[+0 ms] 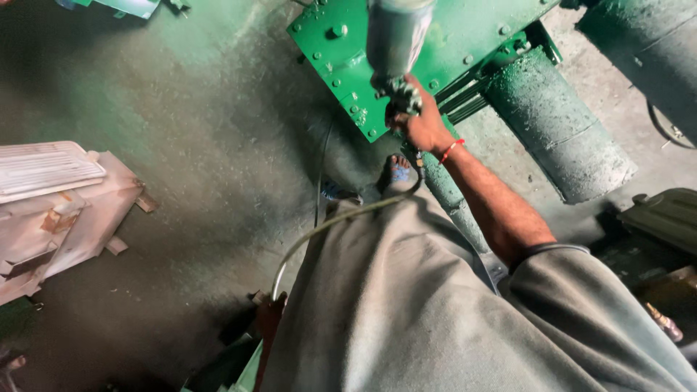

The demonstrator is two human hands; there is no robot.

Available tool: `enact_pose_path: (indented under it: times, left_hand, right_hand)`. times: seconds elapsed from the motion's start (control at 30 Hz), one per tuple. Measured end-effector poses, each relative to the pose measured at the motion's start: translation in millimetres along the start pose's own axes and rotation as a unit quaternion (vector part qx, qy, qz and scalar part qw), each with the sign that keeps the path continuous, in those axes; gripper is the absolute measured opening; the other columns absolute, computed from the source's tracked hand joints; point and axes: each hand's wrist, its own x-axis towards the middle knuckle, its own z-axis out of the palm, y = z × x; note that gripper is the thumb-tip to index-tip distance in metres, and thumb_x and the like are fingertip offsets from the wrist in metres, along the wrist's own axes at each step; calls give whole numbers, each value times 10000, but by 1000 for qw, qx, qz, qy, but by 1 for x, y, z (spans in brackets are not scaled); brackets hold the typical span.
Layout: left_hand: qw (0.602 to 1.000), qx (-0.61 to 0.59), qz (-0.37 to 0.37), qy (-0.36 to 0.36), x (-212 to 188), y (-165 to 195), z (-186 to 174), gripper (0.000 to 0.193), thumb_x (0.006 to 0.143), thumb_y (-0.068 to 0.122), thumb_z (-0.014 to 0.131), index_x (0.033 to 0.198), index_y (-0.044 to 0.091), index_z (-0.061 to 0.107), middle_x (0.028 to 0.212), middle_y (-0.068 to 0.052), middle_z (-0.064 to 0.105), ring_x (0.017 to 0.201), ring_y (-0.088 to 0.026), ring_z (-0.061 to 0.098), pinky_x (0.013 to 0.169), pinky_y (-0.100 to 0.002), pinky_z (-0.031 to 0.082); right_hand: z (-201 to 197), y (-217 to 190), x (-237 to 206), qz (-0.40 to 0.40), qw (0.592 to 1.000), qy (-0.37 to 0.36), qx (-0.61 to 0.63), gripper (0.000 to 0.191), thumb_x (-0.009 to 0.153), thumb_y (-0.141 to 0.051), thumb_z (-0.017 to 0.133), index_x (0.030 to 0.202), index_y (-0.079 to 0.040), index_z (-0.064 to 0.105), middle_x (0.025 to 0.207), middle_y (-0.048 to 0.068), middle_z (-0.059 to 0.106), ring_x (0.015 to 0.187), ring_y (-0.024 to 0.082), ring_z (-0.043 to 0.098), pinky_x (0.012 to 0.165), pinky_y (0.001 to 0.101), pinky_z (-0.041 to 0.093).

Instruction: The person uses a spray gun to apply green paint to a large green-painted metal machine with cylindrical supports. The person moves around the machine, spraying different sections including the base and vertical supports.

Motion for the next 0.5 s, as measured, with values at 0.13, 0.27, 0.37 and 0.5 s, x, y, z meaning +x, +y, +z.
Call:
enact_pose_path:
  times: [0.13, 0.27, 0.37, 0.5]
  left_hand:
    - [999, 23, 14, 19, 0, -7, 5, 680, 818, 619, 718, 972, -41, 665, 789, -226, 668, 740, -369, 659, 636, -462, 499]
    - [993, 116, -19, -27, 2, -7, 7, 725, 872, 720, 638, 926, -3, 666, 773, -239, 653, 721, -415, 636, 620, -493, 479]
    - [995, 90, 18, -28, 4, -1, 8, 745, 834, 739, 617, 705, 6, 647, 710, -203, 628, 659, -343, 554, 625, -493, 442]
    - [998, -37, -41, -32, 7, 10, 10, 738, 848, 672, 655, 658, -31, 536, 608, -228, 509, 582, -314, 456, 601, -501, 412]
  right_hand:
    - [1, -1, -3, -16, 997, 59, -50, 864, 833, 146, 591, 1624, -37, 295, 1136, 103, 686, 923, 152, 681, 801, 299, 605]
    - [-3, -6, -3, 16, 1000, -16, -14, 772, 849, 121, 539, 1594, 2, 376, 1168, 104, 669, 889, 177, 636, 741, 335, 540]
    - [-4, -12, 7, -77, 989, -17, -123, 836, 839, 117, 675, 1589, 1, 325, 1208, 115, 681, 1006, 172, 668, 882, 340, 584]
    - [-1, -26, 35, -104, 990, -12, -100, 812, 841, 123, 617, 1600, 12, 350, 1066, 122, 666, 917, 180, 669, 819, 336, 571]
